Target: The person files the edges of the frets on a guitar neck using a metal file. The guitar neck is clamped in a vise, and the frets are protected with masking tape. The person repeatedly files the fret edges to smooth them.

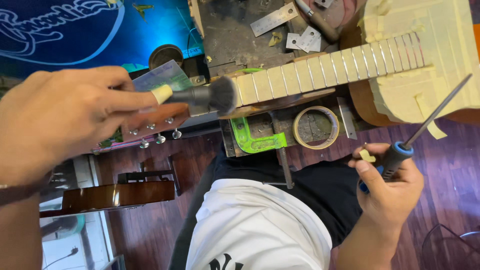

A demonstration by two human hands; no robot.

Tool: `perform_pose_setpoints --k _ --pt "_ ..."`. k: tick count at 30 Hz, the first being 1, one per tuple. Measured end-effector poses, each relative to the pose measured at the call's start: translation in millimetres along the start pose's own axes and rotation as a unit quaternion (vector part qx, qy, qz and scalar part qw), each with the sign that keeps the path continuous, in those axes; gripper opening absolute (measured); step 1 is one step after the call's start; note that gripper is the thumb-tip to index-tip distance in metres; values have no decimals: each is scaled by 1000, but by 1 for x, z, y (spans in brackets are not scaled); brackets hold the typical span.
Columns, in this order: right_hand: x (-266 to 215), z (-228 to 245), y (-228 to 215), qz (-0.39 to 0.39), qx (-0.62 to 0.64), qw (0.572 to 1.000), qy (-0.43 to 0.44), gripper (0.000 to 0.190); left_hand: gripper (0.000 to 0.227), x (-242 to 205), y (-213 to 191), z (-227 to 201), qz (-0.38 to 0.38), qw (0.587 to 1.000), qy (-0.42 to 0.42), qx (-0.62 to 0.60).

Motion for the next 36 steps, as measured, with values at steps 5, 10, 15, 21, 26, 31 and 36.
perform_pose_setpoints --k 5,10,15,21,26,31,36 --pt "21 54 40 67 -51 991 -100 13 24 -11 25 25 -146 989 1 -35" --pt "39 98 91 154 -91 960 -217 12 22 -29 25 23 -154 984 -7 -89" --pt "54 134 144 181 -136 936 -268 9 29 -21 21 14 -64 996 -9 64" --pt "103 130 174 193 -125 943 -241 14 31 -35 -20 9 -208 977 21 -40" --pt "131 115 194 212 -229 898 -309 13 46 -13 14 12 5 997 -17 75" --pt "130 114 189 199 -307 874 -321 15 32 -20 5 11 -153 986 33 -50" --pt "128 118 169 186 -247 898 -313 16 32 -2 26 15 -52 988 26 -143"
Point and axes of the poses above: each hand's wrist, its own x-axis towards the middle knuckle, its own y-axis out of the palm, z = x × y, the point moved 9 cm from there along x, towards the middle knuckle, and after that the axes turned 6 degrees about x, right-handed, at the moved point
